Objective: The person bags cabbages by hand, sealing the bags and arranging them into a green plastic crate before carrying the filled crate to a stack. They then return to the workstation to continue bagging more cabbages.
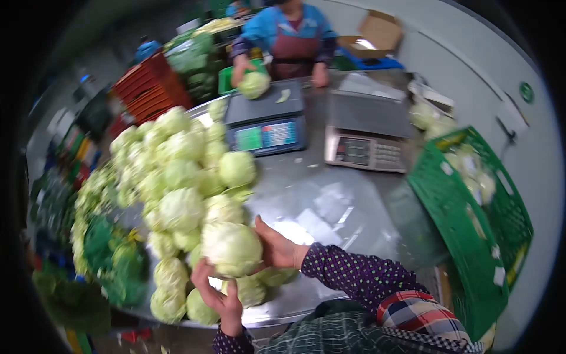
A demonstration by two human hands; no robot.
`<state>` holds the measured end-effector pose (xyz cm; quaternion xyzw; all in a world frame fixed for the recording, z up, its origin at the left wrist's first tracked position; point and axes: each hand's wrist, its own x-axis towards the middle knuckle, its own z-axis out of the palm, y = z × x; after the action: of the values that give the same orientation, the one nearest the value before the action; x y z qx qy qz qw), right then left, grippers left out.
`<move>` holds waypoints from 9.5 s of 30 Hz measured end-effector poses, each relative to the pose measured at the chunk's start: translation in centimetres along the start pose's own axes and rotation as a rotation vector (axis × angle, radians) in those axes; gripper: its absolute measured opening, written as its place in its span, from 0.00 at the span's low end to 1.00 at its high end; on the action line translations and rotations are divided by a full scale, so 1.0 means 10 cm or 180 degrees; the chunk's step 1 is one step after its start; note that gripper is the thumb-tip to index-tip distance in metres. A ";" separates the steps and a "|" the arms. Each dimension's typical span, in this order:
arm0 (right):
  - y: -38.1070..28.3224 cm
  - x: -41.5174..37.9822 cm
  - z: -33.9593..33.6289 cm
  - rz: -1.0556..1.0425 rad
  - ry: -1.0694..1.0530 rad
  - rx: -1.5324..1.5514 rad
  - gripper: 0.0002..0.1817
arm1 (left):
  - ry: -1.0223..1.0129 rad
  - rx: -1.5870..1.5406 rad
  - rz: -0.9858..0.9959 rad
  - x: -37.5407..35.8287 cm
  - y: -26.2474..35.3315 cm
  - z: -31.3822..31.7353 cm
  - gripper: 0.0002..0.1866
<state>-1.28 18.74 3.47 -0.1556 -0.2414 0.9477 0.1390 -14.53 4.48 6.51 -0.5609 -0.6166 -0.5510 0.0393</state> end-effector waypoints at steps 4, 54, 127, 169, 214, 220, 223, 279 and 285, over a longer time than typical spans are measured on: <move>-0.04 -0.90 -0.57 -0.0989 0.1144 0.0934 0.41 | -0.0742 -0.0828 -0.0242 -0.14 0.31 0.72 0.21; 0.30 -3.05 -1.61 -0.0737 0.1329 -0.0520 0.40 | -0.3527 0.0159 0.1040 -0.75 1.19 1.69 0.39; 0.16 -3.86 0.24 -0.0909 0.3267 -0.6231 0.05 | -0.2765 -0.1250 0.1826 -0.52 1.42 0.13 0.09; 0.38 -2.63 -0.44 -0.1810 0.2193 -0.4026 0.33 | -0.2340 -0.1427 -0.0842 -0.91 0.98 0.42 0.63; 0.97 -2.49 -0.88 -0.0875 0.3922 -0.1736 0.09 | -0.2960 -0.1783 -0.4642 -1.25 0.54 0.94 0.13; 1.14 -2.34 -1.07 -0.2046 0.3786 -0.2289 0.22 | -0.2565 -0.1939 -0.3573 -1.31 0.59 0.93 0.22; 1.05 -2.23 -1.03 -0.1729 0.3831 -0.2361 0.26 | -0.2566 -0.2499 -0.3761 -1.35 0.47 1.01 0.24; -4.90 -4.29 -2.92 0.0911 0.4073 -0.4983 0.48 | -0.3431 -0.3982 -0.3331 0.67 2.50 7.35 0.51; -4.55 -4.62 -1.80 -0.2694 0.4499 -0.6527 0.27 | -0.2116 -0.5415 -0.3134 1.00 2.79 6.81 0.37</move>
<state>55.93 48.97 21.76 -0.5617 -0.7521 -0.0666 0.3383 41.08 53.67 4.36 -0.2129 -0.1645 -0.5768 -0.7713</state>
